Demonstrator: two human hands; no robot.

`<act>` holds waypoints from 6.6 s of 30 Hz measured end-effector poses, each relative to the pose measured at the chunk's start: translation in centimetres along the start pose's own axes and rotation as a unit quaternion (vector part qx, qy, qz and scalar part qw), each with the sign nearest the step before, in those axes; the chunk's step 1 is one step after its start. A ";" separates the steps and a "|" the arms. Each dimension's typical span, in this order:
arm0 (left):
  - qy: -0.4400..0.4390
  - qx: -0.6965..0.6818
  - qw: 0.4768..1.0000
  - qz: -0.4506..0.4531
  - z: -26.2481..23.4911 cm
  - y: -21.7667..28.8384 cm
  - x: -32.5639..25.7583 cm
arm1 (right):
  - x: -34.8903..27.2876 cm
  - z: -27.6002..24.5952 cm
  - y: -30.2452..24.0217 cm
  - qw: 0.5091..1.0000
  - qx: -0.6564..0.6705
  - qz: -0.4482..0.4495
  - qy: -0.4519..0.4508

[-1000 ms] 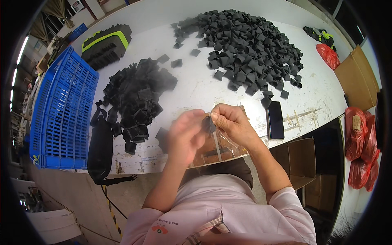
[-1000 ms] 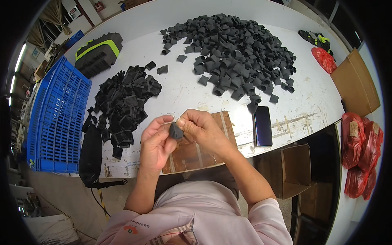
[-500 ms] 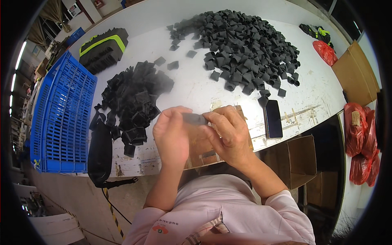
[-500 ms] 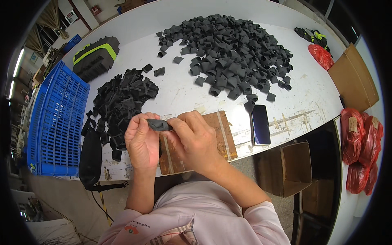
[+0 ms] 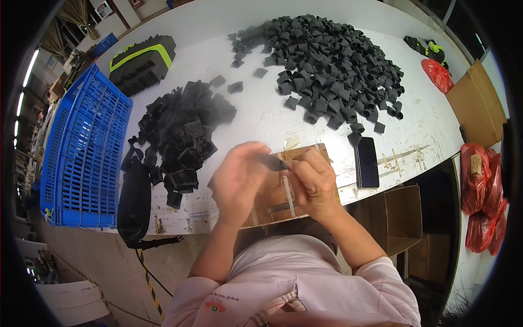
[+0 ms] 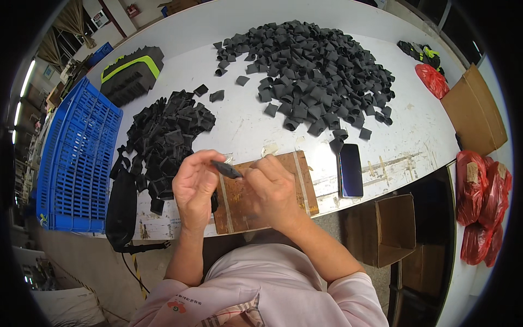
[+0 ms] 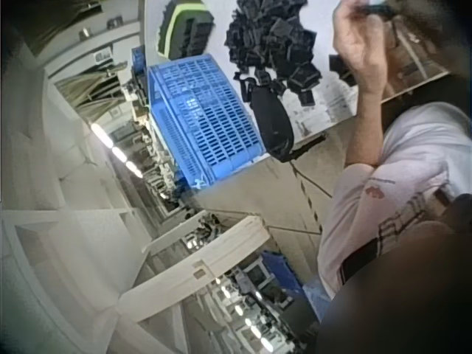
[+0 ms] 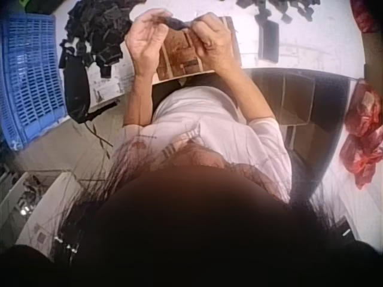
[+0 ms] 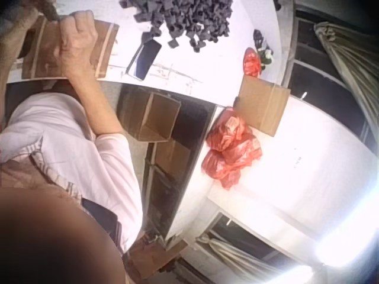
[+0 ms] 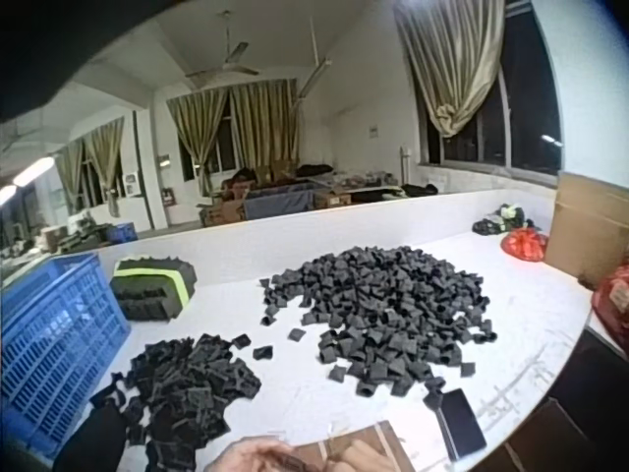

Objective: The recorder is inspecting and manipulating small black rubber components at a workbench.

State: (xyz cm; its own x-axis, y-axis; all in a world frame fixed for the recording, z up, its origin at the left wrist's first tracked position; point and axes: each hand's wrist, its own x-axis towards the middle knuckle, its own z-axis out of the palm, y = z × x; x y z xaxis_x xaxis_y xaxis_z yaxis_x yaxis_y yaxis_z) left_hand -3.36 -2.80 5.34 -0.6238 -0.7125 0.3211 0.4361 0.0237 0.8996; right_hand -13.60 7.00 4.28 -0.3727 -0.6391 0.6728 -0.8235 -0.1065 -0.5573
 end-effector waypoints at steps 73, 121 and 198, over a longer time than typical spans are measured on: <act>0.025 0.131 0.985 -0.113 -6.2 -4.0 -3.8 | -4.4 4.4 -1.6 0.982 0.038 0.121 -0.137; 0.036 -0.270 0.919 -0.285 -2.1 -2.0 -4.1 | -3.6 2.3 -1.9 0.961 0.073 0.265 0.007; 0.171 0.357 0.917 -0.050 -11.1 -7.7 -3.4 | 3.6 -1.5 3.2 0.915 0.216 0.332 0.079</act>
State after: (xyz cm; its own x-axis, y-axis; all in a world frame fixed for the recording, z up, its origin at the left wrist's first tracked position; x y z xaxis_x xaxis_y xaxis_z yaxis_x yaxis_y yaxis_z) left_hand 2.59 -8.35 -5.92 -0.3435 -0.9117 0.2254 -0.2243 0.3127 0.9230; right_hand -18.26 5.50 5.66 -0.8146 -0.5578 0.1594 -0.1600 -0.0481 -0.9859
